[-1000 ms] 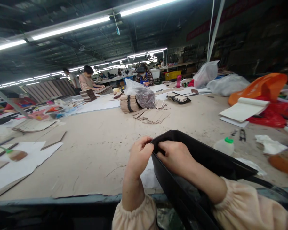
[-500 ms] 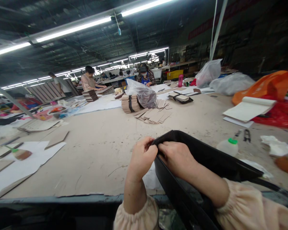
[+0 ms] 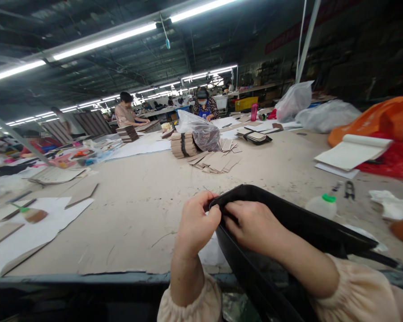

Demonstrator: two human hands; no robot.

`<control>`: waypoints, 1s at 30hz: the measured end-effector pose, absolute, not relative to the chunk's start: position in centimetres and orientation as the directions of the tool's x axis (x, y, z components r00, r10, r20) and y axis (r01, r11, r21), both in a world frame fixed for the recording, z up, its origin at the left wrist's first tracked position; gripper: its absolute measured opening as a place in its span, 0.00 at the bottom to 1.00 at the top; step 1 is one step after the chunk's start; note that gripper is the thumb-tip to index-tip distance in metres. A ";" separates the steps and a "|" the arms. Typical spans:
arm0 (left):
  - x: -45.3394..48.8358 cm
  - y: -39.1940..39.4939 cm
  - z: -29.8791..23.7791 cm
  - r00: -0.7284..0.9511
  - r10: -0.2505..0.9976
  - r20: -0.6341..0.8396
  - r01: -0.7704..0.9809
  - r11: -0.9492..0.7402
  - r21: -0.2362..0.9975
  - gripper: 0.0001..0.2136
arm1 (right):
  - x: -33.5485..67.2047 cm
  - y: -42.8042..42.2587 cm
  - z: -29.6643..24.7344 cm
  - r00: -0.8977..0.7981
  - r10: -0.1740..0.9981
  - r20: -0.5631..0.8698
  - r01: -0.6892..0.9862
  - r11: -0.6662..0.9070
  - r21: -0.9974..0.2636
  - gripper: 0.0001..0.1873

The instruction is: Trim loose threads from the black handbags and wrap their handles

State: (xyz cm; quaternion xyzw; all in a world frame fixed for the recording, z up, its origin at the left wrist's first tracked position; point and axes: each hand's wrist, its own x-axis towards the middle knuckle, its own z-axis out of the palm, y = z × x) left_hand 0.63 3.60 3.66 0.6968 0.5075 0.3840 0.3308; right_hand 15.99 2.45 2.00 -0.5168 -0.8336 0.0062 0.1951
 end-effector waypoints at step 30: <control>1.1 3.9 3.4 0.168 0.967 0.192 0.446 -0.248 0.860 0.05 | 15.2 3.5 1.0 -0.361 0.842 0.401 0.843 0.478 -0.246 0.08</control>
